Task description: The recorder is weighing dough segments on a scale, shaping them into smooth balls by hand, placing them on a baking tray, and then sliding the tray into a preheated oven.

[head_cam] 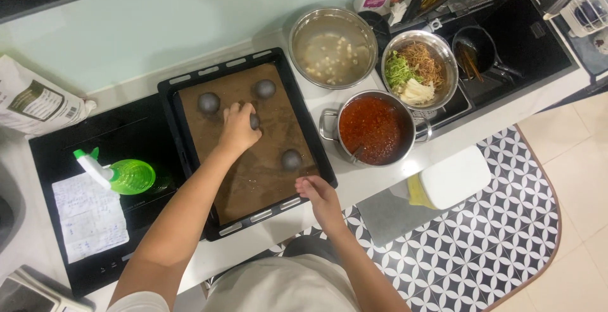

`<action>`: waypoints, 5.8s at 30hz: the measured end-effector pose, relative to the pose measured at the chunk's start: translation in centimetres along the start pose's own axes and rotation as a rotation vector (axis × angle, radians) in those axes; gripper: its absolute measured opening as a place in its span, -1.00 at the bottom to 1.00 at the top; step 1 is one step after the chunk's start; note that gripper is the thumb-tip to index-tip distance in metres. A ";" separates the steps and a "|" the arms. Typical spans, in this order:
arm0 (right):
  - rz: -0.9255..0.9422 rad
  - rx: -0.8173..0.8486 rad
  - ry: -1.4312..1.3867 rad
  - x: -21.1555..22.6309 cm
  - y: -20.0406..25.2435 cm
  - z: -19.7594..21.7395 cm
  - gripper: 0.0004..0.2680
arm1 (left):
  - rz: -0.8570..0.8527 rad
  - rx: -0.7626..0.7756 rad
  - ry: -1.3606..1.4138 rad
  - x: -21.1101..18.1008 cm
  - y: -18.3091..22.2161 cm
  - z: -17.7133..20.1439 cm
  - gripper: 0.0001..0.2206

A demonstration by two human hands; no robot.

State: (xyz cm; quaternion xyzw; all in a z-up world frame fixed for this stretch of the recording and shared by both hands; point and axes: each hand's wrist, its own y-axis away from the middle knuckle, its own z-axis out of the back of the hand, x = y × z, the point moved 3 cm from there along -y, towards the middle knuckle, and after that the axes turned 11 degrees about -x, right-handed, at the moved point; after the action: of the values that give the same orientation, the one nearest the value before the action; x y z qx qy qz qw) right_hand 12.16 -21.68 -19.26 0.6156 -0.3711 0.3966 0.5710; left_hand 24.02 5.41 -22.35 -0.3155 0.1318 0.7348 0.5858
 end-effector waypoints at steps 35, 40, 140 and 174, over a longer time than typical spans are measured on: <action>-0.257 0.585 -0.964 11.4 1.9 -6.8 -0.34 | -0.371 -0.020 0.315 -20.6 11.8 13.3 -0.55; -0.277 0.830 -0.964 13.5 4.1 -9.4 -0.27 | -0.672 -0.210 0.215 -20.1 14.7 15.0 -0.66; -0.525 0.292 -0.277 -1.1 -1.9 -7.0 -0.59 | 0.186 -0.256 -0.262 -1.6 11.3 8.2 -0.24; 0.776 1.110 0.513 -3.9 23.6 -48.3 -0.92 | 1.898 -0.580 -0.168 14.3 63.7 37.7 0.03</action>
State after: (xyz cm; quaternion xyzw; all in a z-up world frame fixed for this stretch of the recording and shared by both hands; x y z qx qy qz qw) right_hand -13.96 24.84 -11.53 0.5263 -0.1611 0.8326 0.0613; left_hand -49.45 19.94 -13.53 -0.1571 0.1030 0.9227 -0.3368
